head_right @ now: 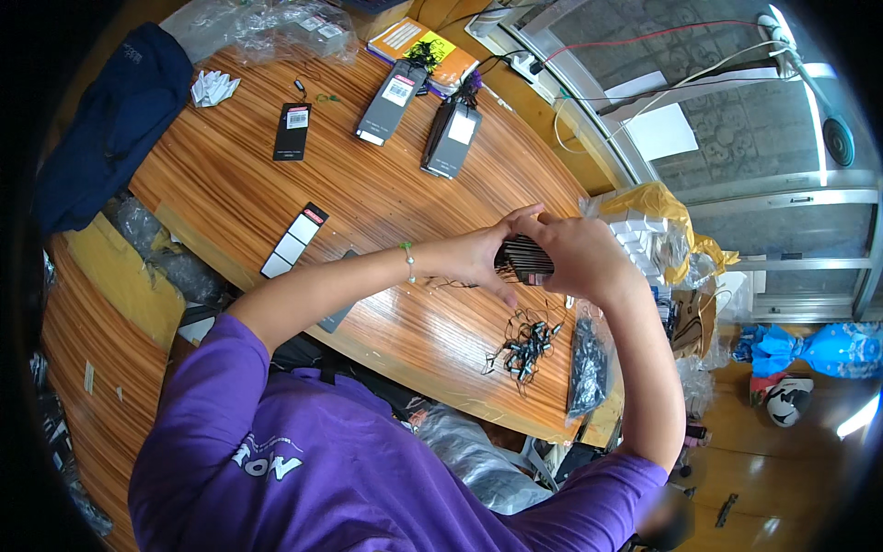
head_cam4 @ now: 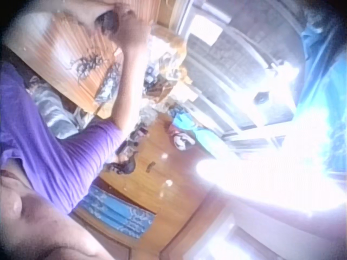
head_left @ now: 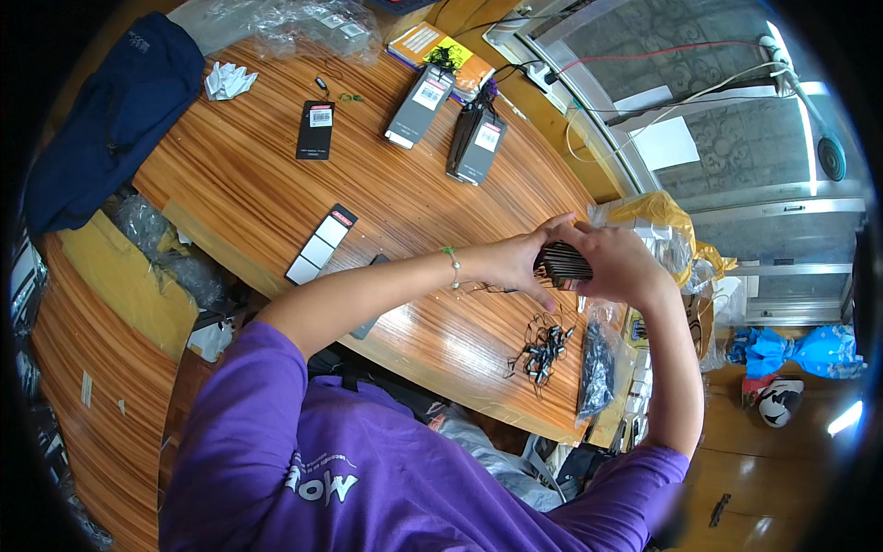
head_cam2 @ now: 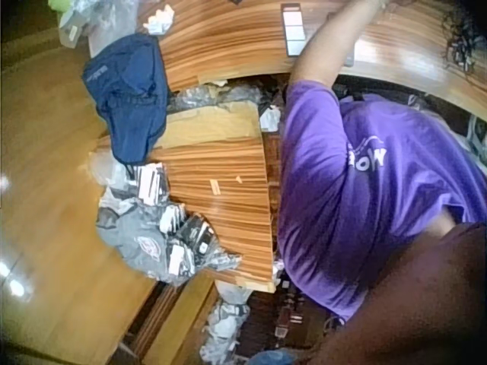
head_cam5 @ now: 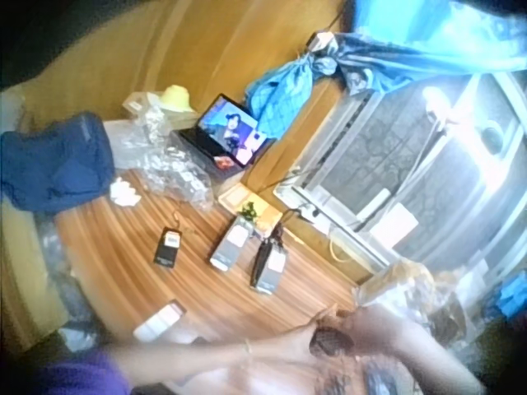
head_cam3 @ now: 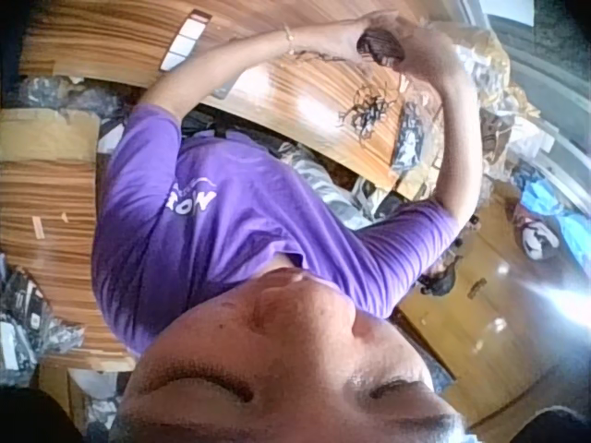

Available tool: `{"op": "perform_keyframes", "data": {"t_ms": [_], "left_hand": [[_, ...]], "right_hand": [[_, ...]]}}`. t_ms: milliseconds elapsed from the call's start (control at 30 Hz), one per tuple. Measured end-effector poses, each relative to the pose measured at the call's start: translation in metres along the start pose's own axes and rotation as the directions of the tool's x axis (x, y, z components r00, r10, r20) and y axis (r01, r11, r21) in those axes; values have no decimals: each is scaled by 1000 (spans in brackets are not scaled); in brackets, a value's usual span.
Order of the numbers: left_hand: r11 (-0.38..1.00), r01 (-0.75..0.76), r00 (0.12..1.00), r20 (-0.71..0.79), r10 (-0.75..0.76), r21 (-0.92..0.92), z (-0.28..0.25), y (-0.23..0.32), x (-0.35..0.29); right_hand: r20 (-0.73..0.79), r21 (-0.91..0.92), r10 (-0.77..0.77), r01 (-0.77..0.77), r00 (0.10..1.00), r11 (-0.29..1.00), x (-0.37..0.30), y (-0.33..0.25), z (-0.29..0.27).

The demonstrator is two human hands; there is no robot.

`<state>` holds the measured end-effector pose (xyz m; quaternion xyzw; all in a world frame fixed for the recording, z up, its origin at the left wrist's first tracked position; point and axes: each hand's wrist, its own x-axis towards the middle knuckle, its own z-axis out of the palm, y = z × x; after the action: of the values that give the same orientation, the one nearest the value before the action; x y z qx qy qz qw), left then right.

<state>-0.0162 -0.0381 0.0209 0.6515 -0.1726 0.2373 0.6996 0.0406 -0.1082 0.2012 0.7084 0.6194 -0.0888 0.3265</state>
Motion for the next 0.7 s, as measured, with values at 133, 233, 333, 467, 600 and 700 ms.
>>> {"op": "perform_keyframes", "data": {"t_ms": [133, 233, 333, 467, 600, 700], "left_hand": [[955, 296, 950, 94, -298, 39, -3, 4, 4], [886, 376, 893, 149, -425, 271, -29, 15, 10], [855, 316, 890, 184, -417, 412, -51, 25, 16], [848, 465, 824, 225, -520, 253, -63, 27, 14], [689, -7, 937, 245, -249, 725, -72, 22, 8], [522, 4, 932, 187, -312, 853, -73, 11, -3]], "right_hand": [[-23, 85, -24, 26, 999, 996, -2, 3, -9], [-14, 230, 3, 0, 1000, 973, -1, 5, -3], [-108, 359, 35, 6, 994, 933, 3, 9, 6], [-209, 471, 38, 66, 977, 879, 10, 12, 23], [-228, 552, 64, 75, 971, 831, 21, 13, 51], [-271, 624, 92, 102, 958, 775, 34, 5, 94]]}}
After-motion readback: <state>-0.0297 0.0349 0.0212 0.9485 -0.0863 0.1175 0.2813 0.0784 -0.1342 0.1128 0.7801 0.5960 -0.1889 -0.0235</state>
